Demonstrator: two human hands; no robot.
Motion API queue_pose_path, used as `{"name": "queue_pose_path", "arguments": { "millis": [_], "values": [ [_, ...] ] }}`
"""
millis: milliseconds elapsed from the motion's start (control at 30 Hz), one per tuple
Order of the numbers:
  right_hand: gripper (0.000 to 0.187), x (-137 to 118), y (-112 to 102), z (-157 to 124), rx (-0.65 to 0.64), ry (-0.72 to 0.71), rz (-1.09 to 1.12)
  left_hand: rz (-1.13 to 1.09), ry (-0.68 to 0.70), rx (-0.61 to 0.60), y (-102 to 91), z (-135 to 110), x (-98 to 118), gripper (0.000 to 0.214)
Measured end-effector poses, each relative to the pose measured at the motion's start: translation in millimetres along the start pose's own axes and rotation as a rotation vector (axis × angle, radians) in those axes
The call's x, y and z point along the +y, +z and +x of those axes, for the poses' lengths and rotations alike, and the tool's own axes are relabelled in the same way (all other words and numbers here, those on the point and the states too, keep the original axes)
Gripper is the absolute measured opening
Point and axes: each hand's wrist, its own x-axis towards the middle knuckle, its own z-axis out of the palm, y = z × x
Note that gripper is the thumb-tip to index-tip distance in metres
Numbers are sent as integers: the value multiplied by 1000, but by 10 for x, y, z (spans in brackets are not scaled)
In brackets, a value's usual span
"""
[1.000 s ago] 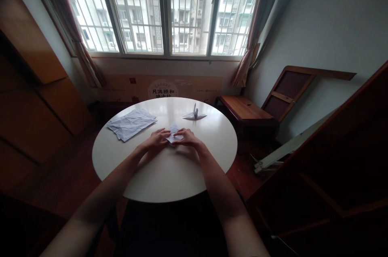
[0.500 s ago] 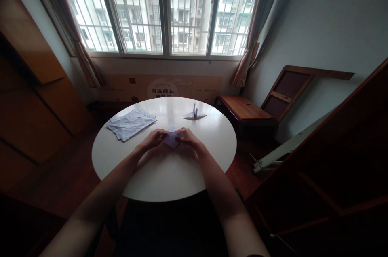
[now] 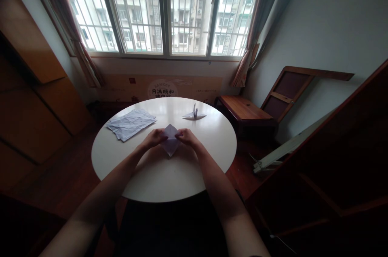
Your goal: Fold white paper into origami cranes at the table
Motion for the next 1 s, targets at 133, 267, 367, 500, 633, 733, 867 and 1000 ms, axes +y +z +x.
{"name": "queue_pose_path", "arguments": {
  "millis": [133,267,367,500,633,733,867,1000],
  "values": [
    [47,-88,-22,-37,-42,-22,60,28,-16,25,9,14,5,25],
    [52,-171,-45,-67,-93,9,150,-2,-24,29,2,14,15,41],
    [49,-174,-33,-64,-100,44,230,-36,-21,36,22,23,-7,55],
    [33,-115,11,-28,-60,104,265,-107,28,109,77,64,-52,65],
    [18,-72,26,8,13,175,226,-161,67,282,47,85,-22,59],
    [22,-68,4,18,81,210,143,-132,171,349,-43,54,65,37],
    [52,-75,-26,10,155,278,76,32,299,245,-123,-22,167,24],
    [69,-60,-27,10,206,323,100,140,349,104,-103,-59,171,19]
  ]
}}
